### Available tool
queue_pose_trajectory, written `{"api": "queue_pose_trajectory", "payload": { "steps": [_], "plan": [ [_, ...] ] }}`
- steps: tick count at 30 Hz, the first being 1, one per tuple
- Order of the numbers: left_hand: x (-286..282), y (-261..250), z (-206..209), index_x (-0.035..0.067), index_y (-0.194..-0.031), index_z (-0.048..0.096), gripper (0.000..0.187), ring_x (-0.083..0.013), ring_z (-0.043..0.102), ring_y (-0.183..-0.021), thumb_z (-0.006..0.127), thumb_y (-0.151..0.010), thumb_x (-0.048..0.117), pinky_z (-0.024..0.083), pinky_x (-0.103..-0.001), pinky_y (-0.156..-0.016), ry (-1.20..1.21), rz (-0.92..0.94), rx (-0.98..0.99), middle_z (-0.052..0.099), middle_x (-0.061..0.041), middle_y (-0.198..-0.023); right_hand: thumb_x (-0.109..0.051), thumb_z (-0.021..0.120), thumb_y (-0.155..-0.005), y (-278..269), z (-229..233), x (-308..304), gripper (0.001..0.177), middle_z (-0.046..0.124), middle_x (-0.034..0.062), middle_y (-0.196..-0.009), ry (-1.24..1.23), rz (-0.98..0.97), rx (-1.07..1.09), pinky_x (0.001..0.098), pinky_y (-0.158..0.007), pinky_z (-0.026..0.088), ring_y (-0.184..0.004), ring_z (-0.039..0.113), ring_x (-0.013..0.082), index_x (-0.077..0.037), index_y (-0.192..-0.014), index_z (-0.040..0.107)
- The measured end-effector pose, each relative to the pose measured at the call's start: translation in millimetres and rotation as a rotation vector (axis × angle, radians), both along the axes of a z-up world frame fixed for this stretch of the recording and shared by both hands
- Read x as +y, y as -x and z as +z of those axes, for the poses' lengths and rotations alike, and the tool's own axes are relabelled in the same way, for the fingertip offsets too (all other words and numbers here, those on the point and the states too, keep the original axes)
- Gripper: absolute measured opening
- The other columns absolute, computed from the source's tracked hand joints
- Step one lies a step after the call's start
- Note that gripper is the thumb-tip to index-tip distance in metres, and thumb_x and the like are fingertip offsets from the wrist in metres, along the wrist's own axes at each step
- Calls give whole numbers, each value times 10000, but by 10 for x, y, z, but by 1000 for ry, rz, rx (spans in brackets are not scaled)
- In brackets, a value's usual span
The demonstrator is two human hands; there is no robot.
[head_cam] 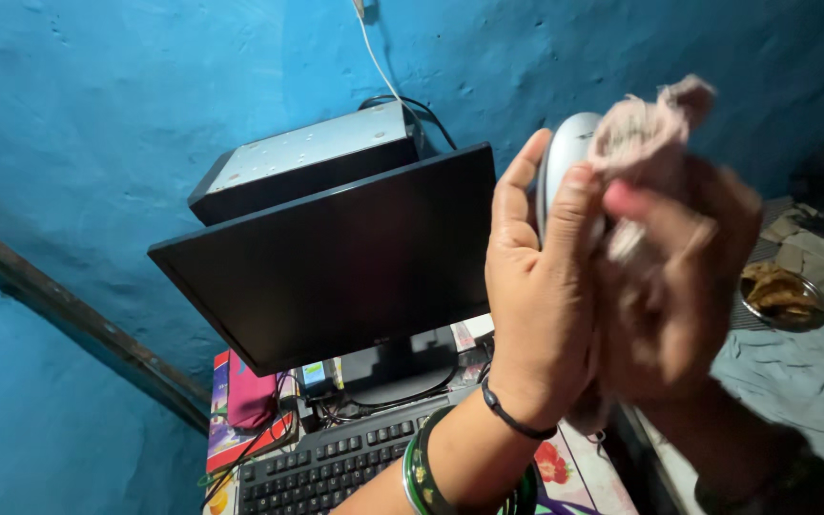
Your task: The person cleans a computer setup using a pink cloth. They wipe the keyboard, mouse, and monitor screen, moving between components to remove dust and smudges.
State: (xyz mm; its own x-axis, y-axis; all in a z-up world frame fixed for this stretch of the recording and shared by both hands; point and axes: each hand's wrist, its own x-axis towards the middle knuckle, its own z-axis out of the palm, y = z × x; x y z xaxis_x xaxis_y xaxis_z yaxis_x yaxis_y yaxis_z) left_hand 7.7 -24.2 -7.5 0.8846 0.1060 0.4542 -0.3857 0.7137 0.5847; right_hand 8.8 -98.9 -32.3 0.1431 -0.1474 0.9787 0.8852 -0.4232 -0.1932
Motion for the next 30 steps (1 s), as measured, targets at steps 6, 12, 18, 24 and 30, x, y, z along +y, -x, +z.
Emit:
{"api": "queue_pose_trajectory", "payload": {
  "steps": [6, 12, 18, 24, 30],
  "plan": [
    [58, 82, 8, 36, -1559, 427, 555, -141, 544, -926, 578, -1087, 287, 472, -265, -764, -82, 70, 127, 597, -114, -1127, -201, 546, -1059, 65, 80, 39, 265, 512, 130, -1348, -3, 49, 229, 321, -1054, 443, -1208, 509, 208, -42, -1264, 601],
    [288, 325, -38, -14, -1481, 471, 523, -58, 590, -1103, 562, -1066, 292, 479, -198, -982, -303, 235, 32, 632, -64, -1267, -178, 532, -1032, 39, 402, 6, 256, 633, 110, -1177, -199, 558, 706, 240, -967, 483, -1025, 601, 92, -50, -1234, 625],
    [802, 468, 106, 15, -1509, 405, 489, -120, 575, -1058, 545, -1100, 242, 490, -253, -896, -23, -61, 3, 606, -98, -1236, -184, 528, -1097, 473, 227, 680, 281, 543, 156, -1322, 24, 32, 326, 345, -1042, 468, -1144, 553, 217, -49, -1339, 573],
    [1342, 585, 190, 33, -1471, 387, 483, -135, 622, -1058, 486, -1080, 299, 540, -269, -892, 19, -74, 76, 613, -101, -1214, -189, 584, -1012, 772, 235, 1228, 315, 499, 224, -1351, 262, -235, 175, 481, -1065, 440, -1239, 517, 392, -67, -1303, 584],
    [1558, 763, 51, 103, -1538, 340, 544, -137, 591, -1059, 518, -1060, 293, 502, -257, -869, -101, -157, 144, 595, -131, -1270, -195, 543, -1038, 625, 551, 1301, 292, 614, 171, -1253, 159, 5, 510, 358, -1010, 492, -1137, 633, 294, -37, -1258, 653]
  ]
}}
